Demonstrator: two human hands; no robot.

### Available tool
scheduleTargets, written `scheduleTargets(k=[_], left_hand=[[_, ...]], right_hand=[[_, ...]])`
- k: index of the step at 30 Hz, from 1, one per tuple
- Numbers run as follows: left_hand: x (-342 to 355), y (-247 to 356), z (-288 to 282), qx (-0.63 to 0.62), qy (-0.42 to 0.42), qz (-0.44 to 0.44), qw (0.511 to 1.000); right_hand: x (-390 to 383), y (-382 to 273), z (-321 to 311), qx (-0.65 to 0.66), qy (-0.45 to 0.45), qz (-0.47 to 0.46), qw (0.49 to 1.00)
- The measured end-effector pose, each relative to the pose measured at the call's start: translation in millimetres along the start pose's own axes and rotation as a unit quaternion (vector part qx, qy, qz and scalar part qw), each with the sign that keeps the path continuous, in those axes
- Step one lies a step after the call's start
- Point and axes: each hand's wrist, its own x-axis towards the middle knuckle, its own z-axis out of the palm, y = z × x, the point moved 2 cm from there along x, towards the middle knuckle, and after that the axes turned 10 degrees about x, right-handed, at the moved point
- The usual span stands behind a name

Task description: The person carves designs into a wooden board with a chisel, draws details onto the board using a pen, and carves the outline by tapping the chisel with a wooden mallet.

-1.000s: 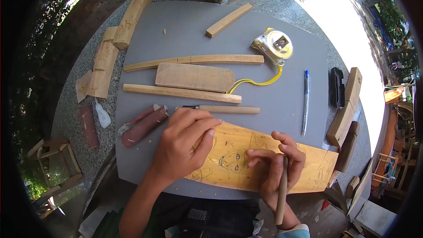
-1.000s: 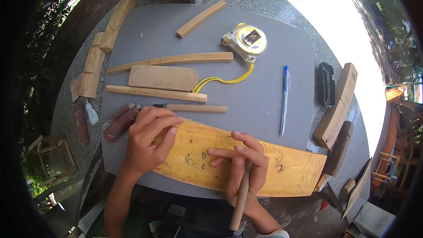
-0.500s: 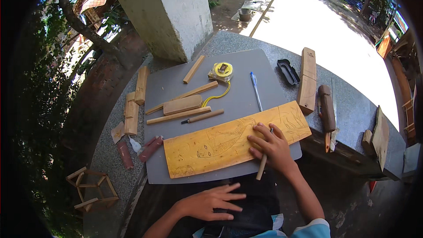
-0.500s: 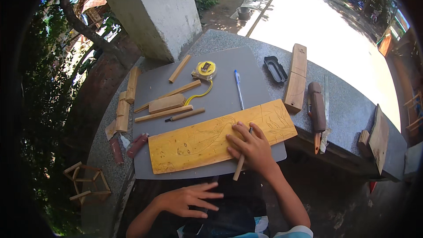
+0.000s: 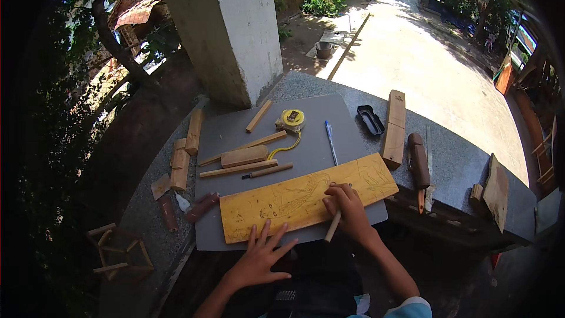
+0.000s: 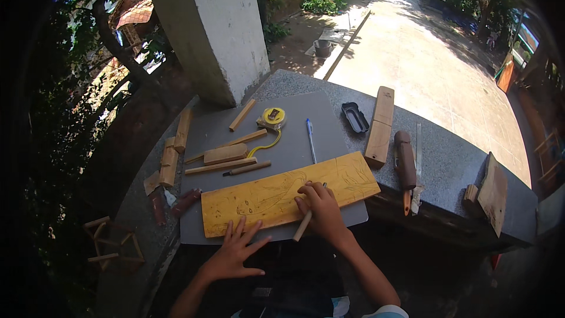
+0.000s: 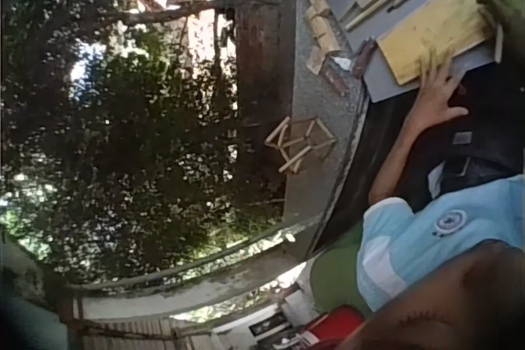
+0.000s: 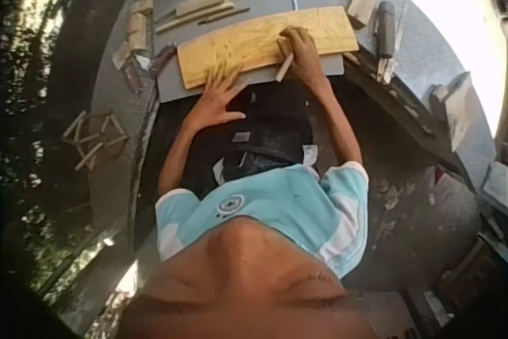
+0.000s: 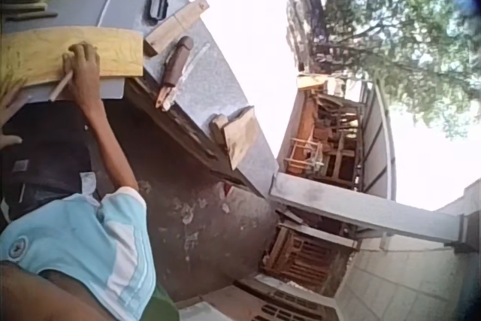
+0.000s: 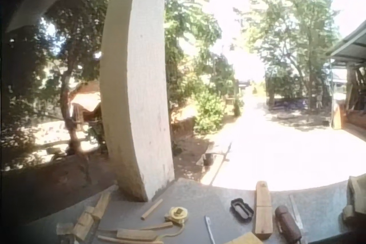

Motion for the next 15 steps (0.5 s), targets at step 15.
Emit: scheduleTargets(k=[15], left_hand=[[4,-105,-6,0.004,0.266,-0.297,0.917]], right_hand=[[132,105,-21,-0.171,-0.181,0.189,0.95]])
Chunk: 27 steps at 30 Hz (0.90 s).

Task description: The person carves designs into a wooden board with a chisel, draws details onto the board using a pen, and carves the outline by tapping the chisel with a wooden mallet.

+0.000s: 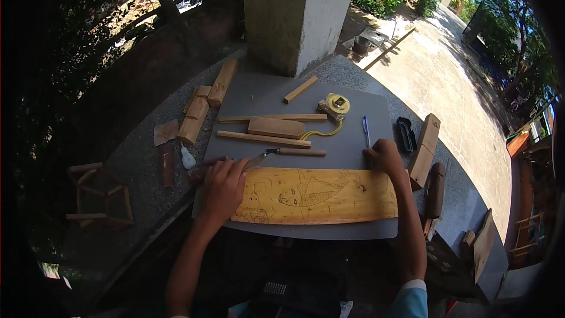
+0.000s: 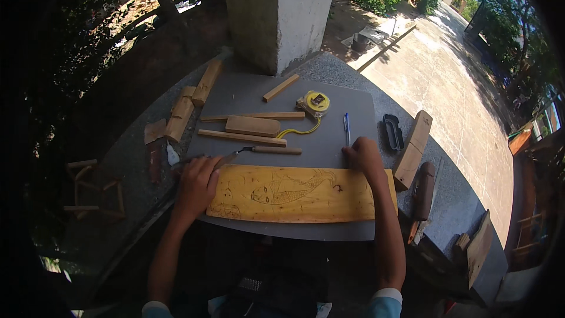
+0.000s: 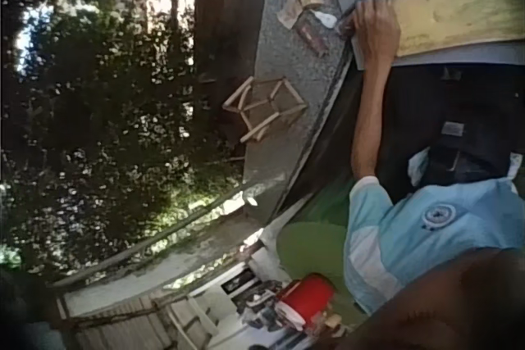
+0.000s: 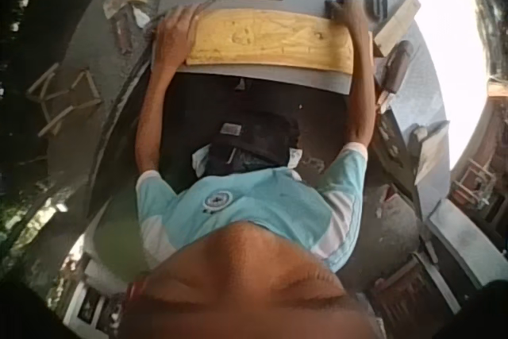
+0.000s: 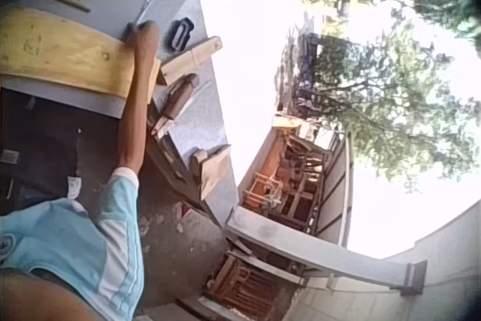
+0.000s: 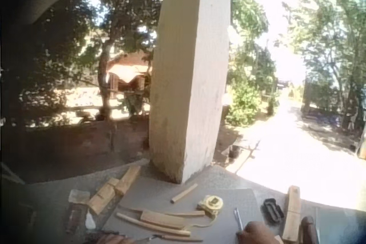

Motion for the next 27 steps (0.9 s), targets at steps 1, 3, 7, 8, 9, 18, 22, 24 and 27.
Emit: scheduleTargets(k=[1,3,7,8,9,18,22,24,27], left_hand=[[1,-4,3,0.005,-0.005,-0.018,1.0],[3,-4,12,0.025,-0.03,0.006,0.999],[-8,-5,27,0.018,0.021,-0.009,1.0],[-8,-7,25,0.027,0.024,-0.006,0.999],[-8,-7,24,0.032,0.028,-0.001,0.999],[-5,-7,29,0.003,0.02,0.005,1.0],[-5,-4,26,-0.016,0.011,-0.008,1.0],[-5,-7,25,-0.01,0.006,-0.016,1.0],[-3,-7,26,-0.011,-0.002,-0.011,1.0]], right_hand=[[-3,-14,-3,-0.015,0.004,-0.101,0.995],[-14,-45,-19,0.121,0.022,-0.062,0.99],[-55,-110,-49,-0.071,0.104,-0.333,0.934],[-69,-132,-51,-0.169,0.114,-0.398,0.895],[-79,-146,-47,-0.268,0.124,-0.454,0.841],[-86,-135,24,0.216,0.124,-0.322,0.913],[-87,-150,80,0.6,-0.133,0.027,0.788],[-90,-159,96,0.586,-0.123,0.062,0.799],[-91,-144,114,0.606,-0.081,0.021,0.791]])
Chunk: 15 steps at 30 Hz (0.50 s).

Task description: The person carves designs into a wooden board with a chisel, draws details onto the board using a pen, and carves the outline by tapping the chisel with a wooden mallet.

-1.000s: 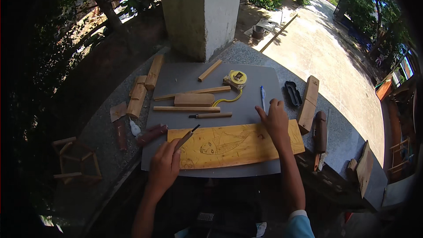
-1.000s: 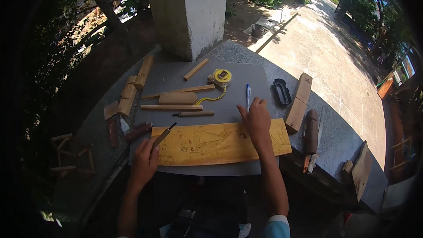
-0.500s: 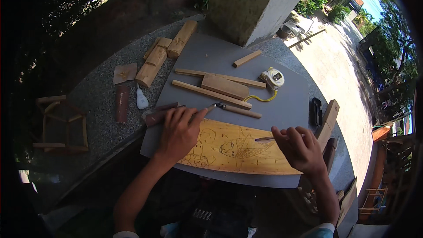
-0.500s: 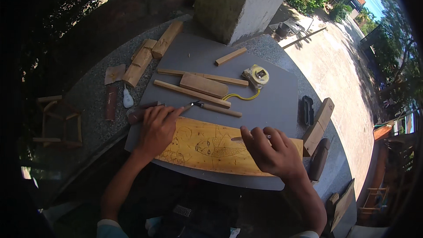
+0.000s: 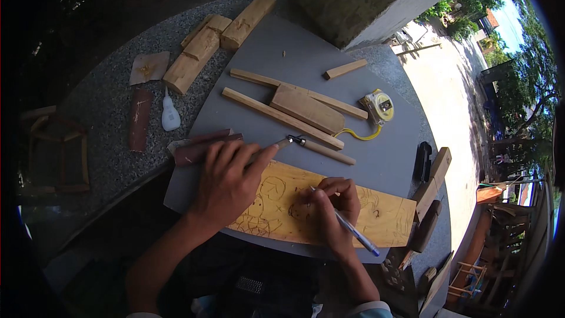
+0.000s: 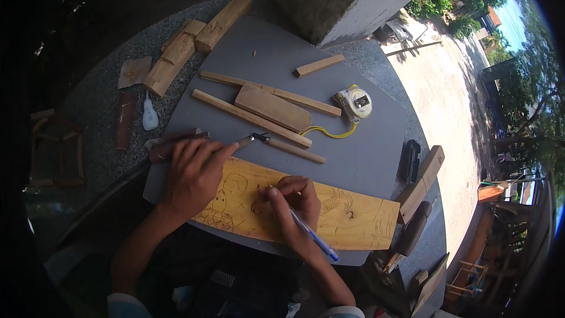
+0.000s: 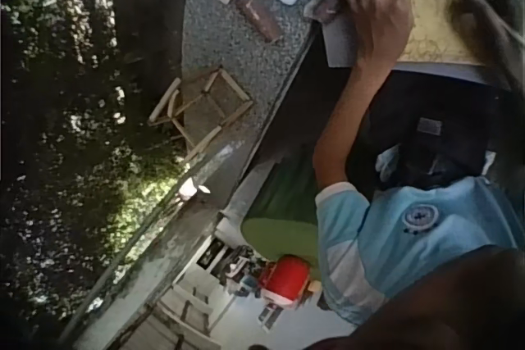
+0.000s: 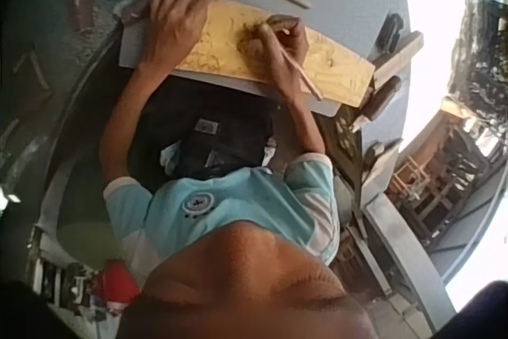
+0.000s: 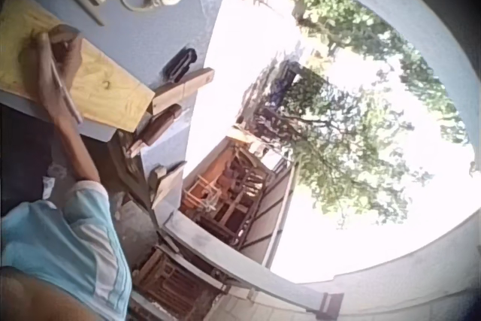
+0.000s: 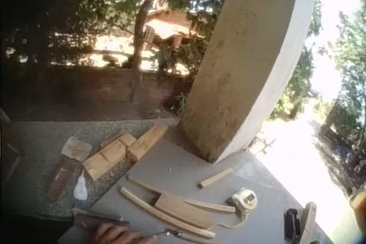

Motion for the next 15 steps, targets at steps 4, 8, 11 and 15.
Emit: scheduleTargets(k=[4,8,11,15], left_hand=[[1,0,1,-0.007,-0.009,-0.007,1.0],[3,0,0,-0.02,-0.012,-0.012,1.0],[3,-2,1,-0.032,-0.01,-0.016,0.999],[3,-3,1,-0.038,-0.006,-0.015,0.999]], right_hand=[[-5,-9,0,-0.241,0.003,-0.069,0.968],[-6,-11,1,-0.345,-0.043,-0.129,0.929],[-3,-12,9,-0.386,-0.048,-0.12,0.914],[-2,-15,11,-0.4,-0.074,-0.106,0.907]])
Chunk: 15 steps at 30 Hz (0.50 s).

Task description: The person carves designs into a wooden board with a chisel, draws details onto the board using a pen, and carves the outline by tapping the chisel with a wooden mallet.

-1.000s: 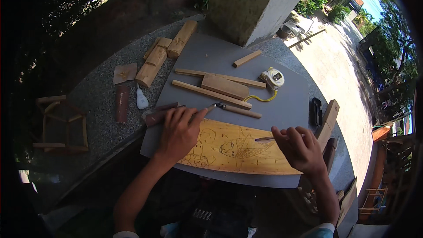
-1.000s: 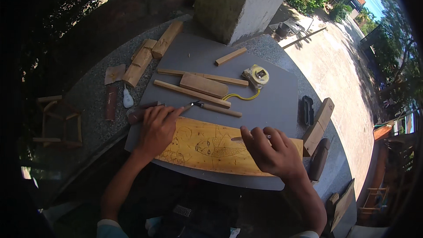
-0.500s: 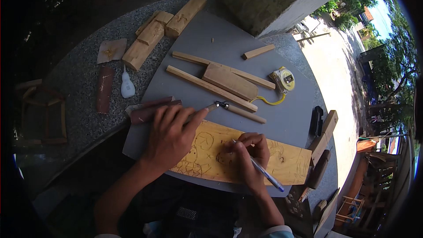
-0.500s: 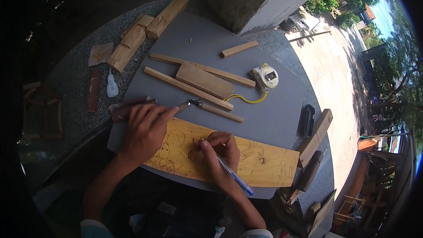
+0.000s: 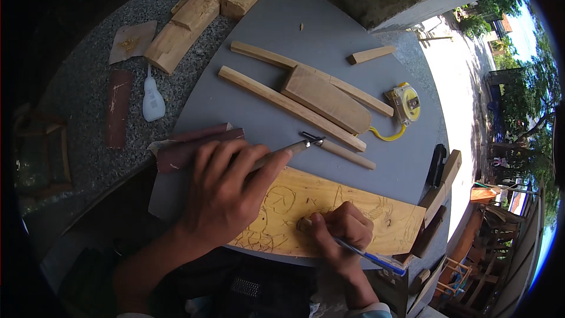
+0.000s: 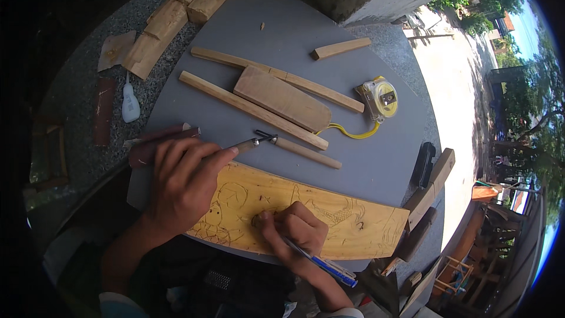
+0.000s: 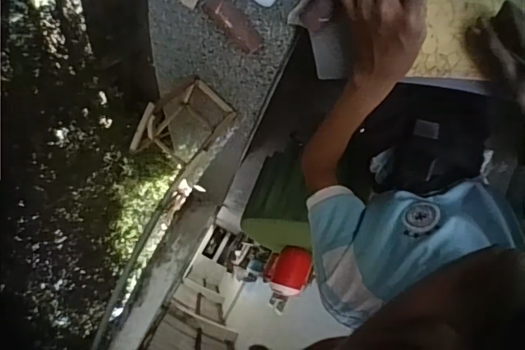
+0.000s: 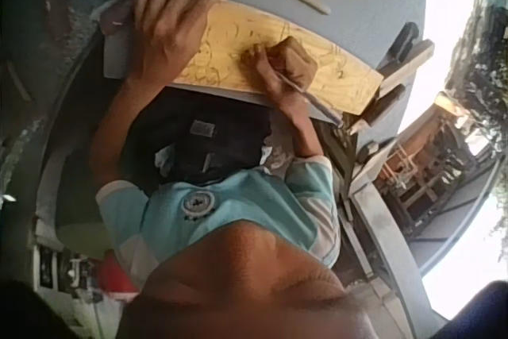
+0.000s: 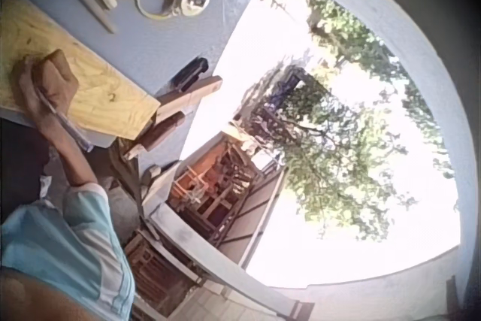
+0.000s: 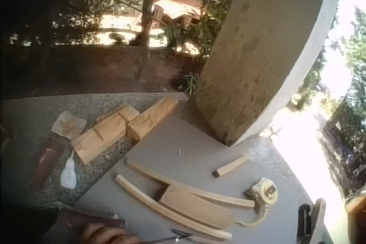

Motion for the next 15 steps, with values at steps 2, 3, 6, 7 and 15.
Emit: scheduleTargets(k=[2,3,6,7,15], left_hand=[[-0.3,0.1,0.8,-0.008,0.0,-0.004,1.0],[-0.6,0.2,0.8,-0.016,0.002,-0.006,1.0],[0.0,-0.4,0.6,-0.014,0.008,-0.007,1.0],[-0.1,-0.4,0.7,-0.014,0.007,-0.009,1.0],[-0.3,-0.9,1.5,-0.015,0.015,-0.008,1.0]], right_hand=[[0.4,1.6,1.0,0.003,-0.018,0.002,1.0],[-1.0,3.0,0.9,0.009,0.005,0.005,1.0],[-0.4,1.4,0.4,0.016,0.004,-0.002,1.0],[0.4,0.2,0.8,0.018,-0.02,-0.013,1.0],[2.0,2.6,1.4,0.023,-0.019,-0.003,1.0]])
